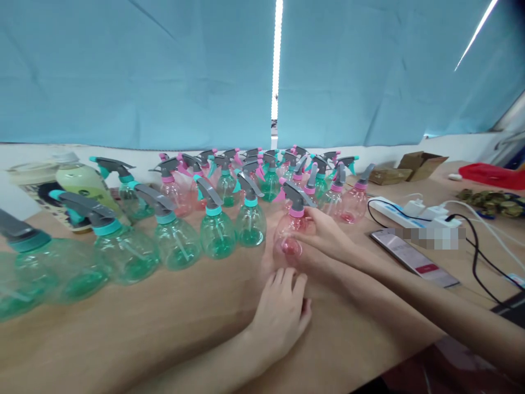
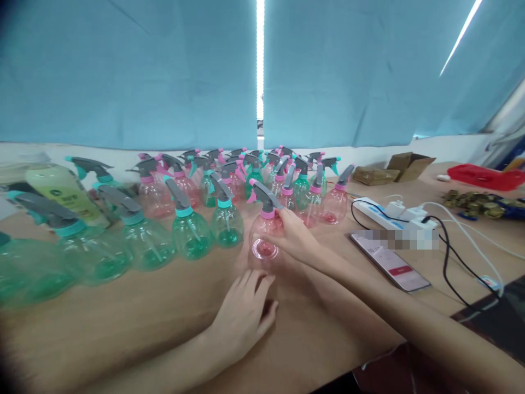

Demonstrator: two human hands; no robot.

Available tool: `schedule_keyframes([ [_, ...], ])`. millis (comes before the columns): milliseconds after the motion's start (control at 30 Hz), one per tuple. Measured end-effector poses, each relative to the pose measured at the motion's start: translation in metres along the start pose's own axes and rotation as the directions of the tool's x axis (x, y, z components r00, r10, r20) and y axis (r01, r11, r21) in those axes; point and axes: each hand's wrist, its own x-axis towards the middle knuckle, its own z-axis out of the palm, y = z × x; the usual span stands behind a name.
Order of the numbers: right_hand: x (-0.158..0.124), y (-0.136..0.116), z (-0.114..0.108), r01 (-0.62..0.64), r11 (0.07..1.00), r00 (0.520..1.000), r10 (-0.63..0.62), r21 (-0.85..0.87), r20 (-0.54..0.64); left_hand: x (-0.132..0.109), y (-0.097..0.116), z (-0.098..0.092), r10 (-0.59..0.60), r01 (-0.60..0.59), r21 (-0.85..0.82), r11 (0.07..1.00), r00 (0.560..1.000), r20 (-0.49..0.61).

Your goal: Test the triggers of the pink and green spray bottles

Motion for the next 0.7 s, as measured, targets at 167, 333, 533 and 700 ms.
schedule_keyframes([
  [167, 0.015, -0.008, 0.007, 0.019, 1.000, 1.000, -0.019, 0.014, -0.020, 0.001, -0.006, 0.006, 0.004, -0.003, -0.054, 0.999, 1.000, 0.023],
  [333, 0.027, -0.013, 0.009, -0.038, 0.999, 0.999, 0.037, -0.032, -0.010, 0.001, -0.007, 0.008, 0.013, -0.009, -0.074, 0.997, 0.999, 0.042],
  [533, 0.041, -0.011, 0.014, -0.059, 0.998, 0.998, 0.058, -0.034, -0.032, 0.002, -0.009, 0.008, 0.029, -0.027, -0.074, 0.997, 0.999, 0.031],
  [700, 0.054, -0.008, 0.022, -0.061, 0.998, 0.998, 0.060, -0.028, -0.027, 0.002, -0.011, 0.008, 0.035, -0.033, -0.077, 0.996, 0.999, 0.015],
])
